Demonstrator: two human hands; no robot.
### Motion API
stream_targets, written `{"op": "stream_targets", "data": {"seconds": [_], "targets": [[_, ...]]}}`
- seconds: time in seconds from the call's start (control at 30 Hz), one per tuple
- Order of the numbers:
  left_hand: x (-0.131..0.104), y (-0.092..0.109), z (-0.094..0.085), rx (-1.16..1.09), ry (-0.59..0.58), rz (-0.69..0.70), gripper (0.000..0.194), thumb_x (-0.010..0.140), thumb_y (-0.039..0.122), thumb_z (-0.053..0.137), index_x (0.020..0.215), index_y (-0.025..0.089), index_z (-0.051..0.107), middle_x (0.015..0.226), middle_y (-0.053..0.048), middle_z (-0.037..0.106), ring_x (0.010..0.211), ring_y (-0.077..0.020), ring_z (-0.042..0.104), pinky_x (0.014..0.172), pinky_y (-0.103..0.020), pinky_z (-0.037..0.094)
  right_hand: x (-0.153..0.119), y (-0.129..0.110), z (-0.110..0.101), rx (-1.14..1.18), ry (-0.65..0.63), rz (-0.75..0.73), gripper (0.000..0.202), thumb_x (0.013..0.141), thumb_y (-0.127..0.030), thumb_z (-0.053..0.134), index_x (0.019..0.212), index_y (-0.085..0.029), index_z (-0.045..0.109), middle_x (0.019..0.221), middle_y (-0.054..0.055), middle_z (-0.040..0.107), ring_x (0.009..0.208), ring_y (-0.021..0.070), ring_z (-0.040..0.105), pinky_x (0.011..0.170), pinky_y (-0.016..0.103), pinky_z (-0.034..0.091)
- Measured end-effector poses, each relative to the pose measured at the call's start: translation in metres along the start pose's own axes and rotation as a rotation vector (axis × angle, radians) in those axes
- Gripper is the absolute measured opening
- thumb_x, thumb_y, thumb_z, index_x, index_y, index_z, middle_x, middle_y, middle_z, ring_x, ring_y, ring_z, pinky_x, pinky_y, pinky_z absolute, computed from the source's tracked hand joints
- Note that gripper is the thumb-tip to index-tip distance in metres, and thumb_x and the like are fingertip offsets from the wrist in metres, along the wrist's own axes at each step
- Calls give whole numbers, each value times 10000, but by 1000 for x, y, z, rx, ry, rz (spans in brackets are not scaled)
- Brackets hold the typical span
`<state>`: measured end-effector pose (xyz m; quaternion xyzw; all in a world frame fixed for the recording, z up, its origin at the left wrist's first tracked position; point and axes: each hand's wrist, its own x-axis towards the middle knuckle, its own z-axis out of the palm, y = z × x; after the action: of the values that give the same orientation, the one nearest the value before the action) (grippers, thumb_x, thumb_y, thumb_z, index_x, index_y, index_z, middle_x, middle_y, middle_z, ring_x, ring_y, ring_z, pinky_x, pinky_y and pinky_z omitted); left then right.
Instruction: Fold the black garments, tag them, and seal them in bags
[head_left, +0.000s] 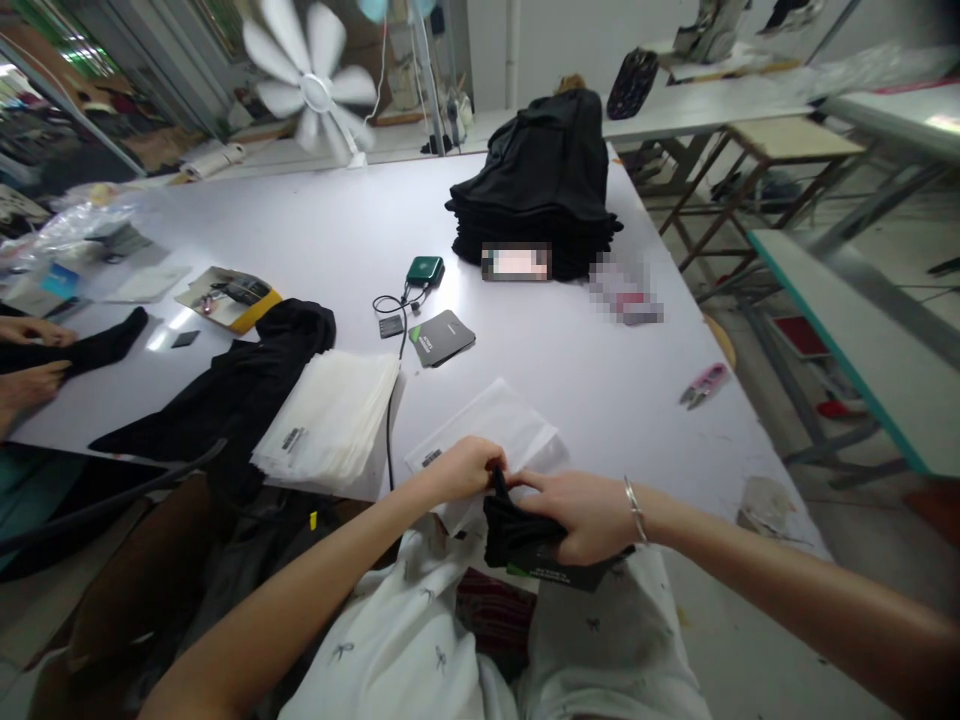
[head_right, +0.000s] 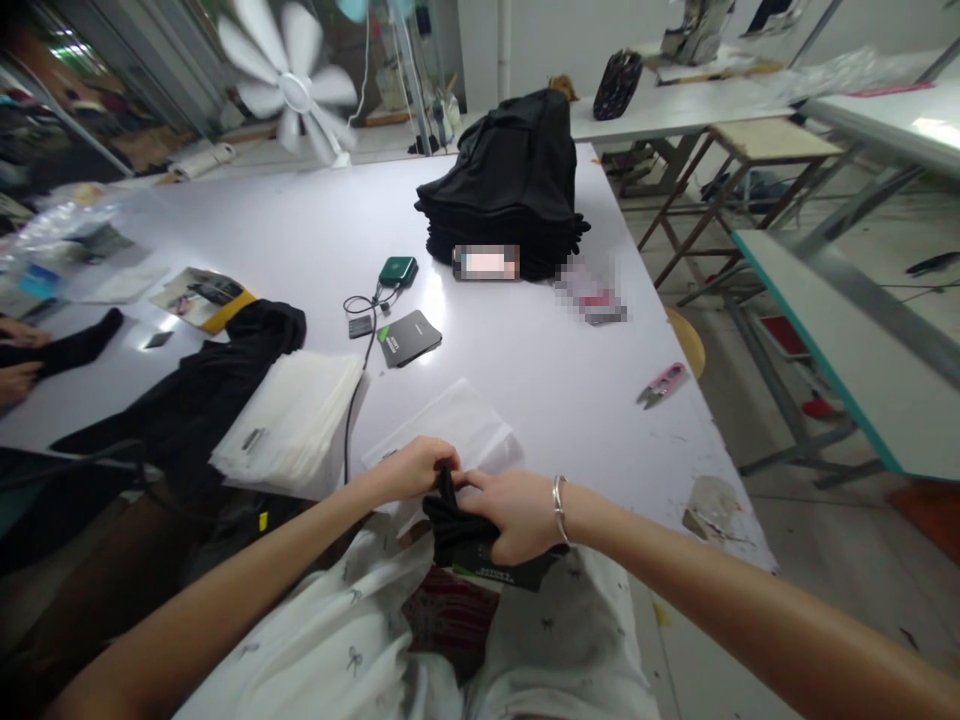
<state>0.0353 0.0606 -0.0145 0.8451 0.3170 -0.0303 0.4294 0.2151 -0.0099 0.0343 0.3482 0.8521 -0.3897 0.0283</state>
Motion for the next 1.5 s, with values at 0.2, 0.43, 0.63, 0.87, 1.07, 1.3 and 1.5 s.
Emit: {"op": "stream_targets", "data": {"seconds": [0.2,0.43,0.63,0.87,1.07,1.3,1.5], "targets": [[-9,4,-29,37,152,21,129,734,175,481,740,134,604,649,6,591,594,-86,512,562,-179,382,0,0,4,-31,-65,45,428,573,-261,564,990,-170,601,1337,124,358,724,219,613,620,330,439],[-32,20,-93,329,475,-50,79,731,177,493,765,157,561,640,17,553,596,-93,508,574,-196,375,-9,7,10,20,-133,118,426,570,-262,580,984,-165,610,1411,129,224,770,250,624,642,343,446],[-21,33,-53,256,219,9,166,765,212,486,915,175,548,701,12,581,638,-109,533,606,-213,404,-10,6,15,229,9,64,469,571,-172,566,1040,-168,576,1253,81,476,936,221,561,766,275,432],[-57,20,-42,212,-48,159,590,744,332,569,1276,225,337,1280,-67,438,1196,-182,372,986,-322,306,-10,6,32,326,136,120,390,572,-132,532,957,-164,587,993,53,605,885,198,552,774,256,417],[-86,-19,-16,467,-92,129,781,664,217,627,1334,321,240,1424,-59,207,1315,-275,104,1029,-536,91,-10,20,35,704,119,251,388,540,-148,587,927,-166,591,857,-9,620,769,167,556,688,259,451],[-77,-11,-26,342,196,200,393,816,73,347,1067,279,567,1087,-3,601,1146,-153,435,1051,-478,87,-23,15,31,1186,100,328,410,538,-164,646,944,-151,593,840,-6,634,734,148,570,667,251,469],[-66,33,-111,78,262,155,327,845,372,409,715,155,616,507,36,467,452,-68,414,476,-183,360,-45,-14,8,1480,13,299,416,498,-128,695,908,-130,624,752,-9,630,649,101,565,605,192,467]]}}
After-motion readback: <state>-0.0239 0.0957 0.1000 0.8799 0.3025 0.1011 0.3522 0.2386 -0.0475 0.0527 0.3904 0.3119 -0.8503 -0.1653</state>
